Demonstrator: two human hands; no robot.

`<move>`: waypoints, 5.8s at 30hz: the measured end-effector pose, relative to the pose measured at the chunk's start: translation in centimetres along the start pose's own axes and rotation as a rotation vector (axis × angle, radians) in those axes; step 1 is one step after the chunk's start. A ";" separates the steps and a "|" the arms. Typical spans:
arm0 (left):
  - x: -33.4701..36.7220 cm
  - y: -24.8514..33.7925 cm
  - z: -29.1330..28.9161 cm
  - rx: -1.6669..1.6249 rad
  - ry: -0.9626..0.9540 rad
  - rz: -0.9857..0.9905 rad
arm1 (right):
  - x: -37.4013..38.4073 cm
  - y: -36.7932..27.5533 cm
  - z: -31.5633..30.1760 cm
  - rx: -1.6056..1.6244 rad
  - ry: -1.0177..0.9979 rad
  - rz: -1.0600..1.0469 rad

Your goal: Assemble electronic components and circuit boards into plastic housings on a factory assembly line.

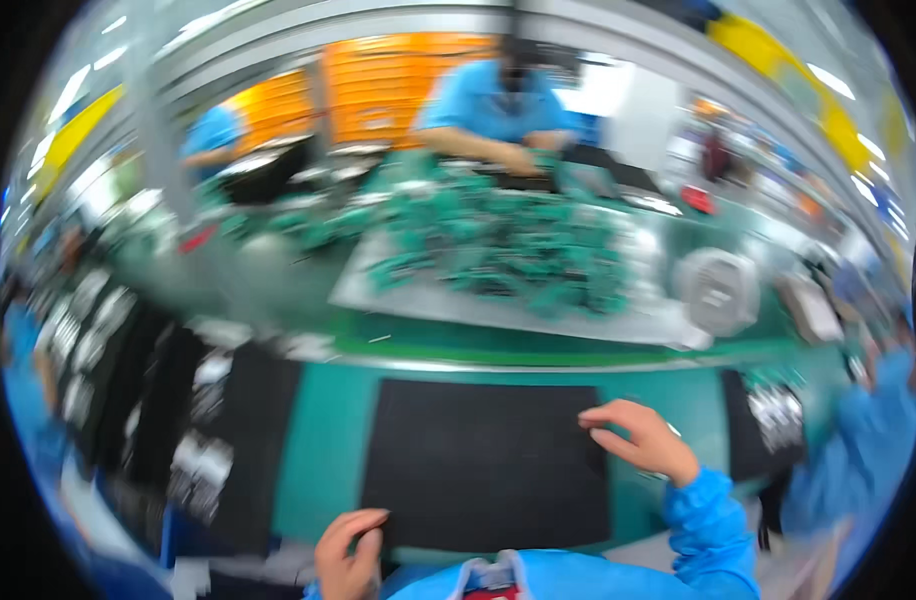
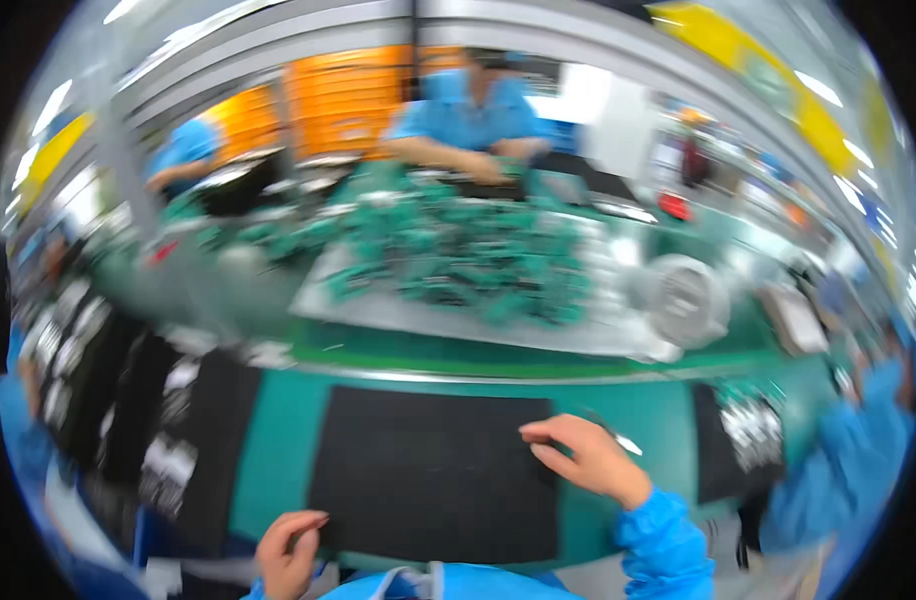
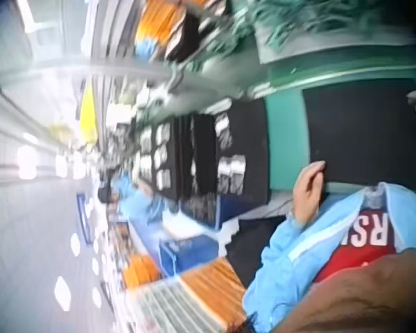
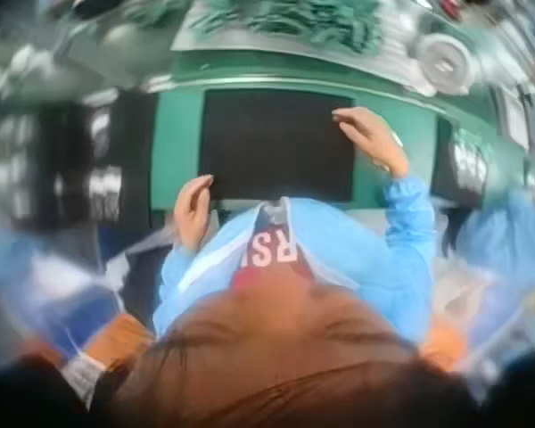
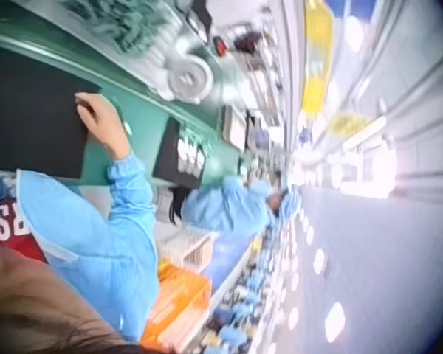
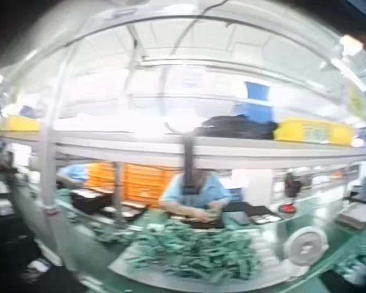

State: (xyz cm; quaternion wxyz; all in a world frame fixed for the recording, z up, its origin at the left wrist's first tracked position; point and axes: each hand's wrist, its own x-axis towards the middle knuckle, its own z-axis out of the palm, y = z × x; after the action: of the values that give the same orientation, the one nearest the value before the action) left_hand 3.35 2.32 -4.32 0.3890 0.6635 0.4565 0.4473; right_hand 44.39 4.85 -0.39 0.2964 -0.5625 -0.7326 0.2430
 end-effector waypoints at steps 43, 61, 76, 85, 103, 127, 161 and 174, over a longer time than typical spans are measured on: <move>6.9 -3.8 -0.1 0.482 -0.122 0.086 | -7.4 0.5 0.2 -0.074 -0.129 0.587; 13.4 -2.1 6.2 1.092 -0.238 0.419 | -4.4 0.4 7.3 -0.368 -0.021 -0.099; 7.6 3.4 11.4 0.697 -0.485 0.524 | -4.0 7.2 -0.3 -0.525 0.457 0.174; 5.7 0.8 16.1 0.549 -0.701 0.589 | -4.5 4.6 1.5 -0.441 0.423 0.385; 5.8 0.7 16.5 0.471 -0.666 0.578 | -3.5 -2.5 6.6 -0.488 0.220 0.236; 5.1 -0.2 11.9 0.647 -0.636 0.486 | -0.4 -5.1 9.3 -0.516 0.184 0.146; 4.0 -2.1 7.3 0.647 -0.509 0.475 | 3.0 -7.9 12.6 -0.479 0.037 0.068; 3.8 -3.2 7.6 0.563 -0.431 0.508 | 3.3 -8.8 13.6 -0.541 0.005 0.072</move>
State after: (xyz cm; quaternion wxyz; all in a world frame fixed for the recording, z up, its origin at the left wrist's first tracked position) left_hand 10.47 5.98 -8.63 0.1571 0.9131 0.2913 0.2382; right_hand 28.16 5.51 -3.36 0.1282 -0.6476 -0.7496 0.0474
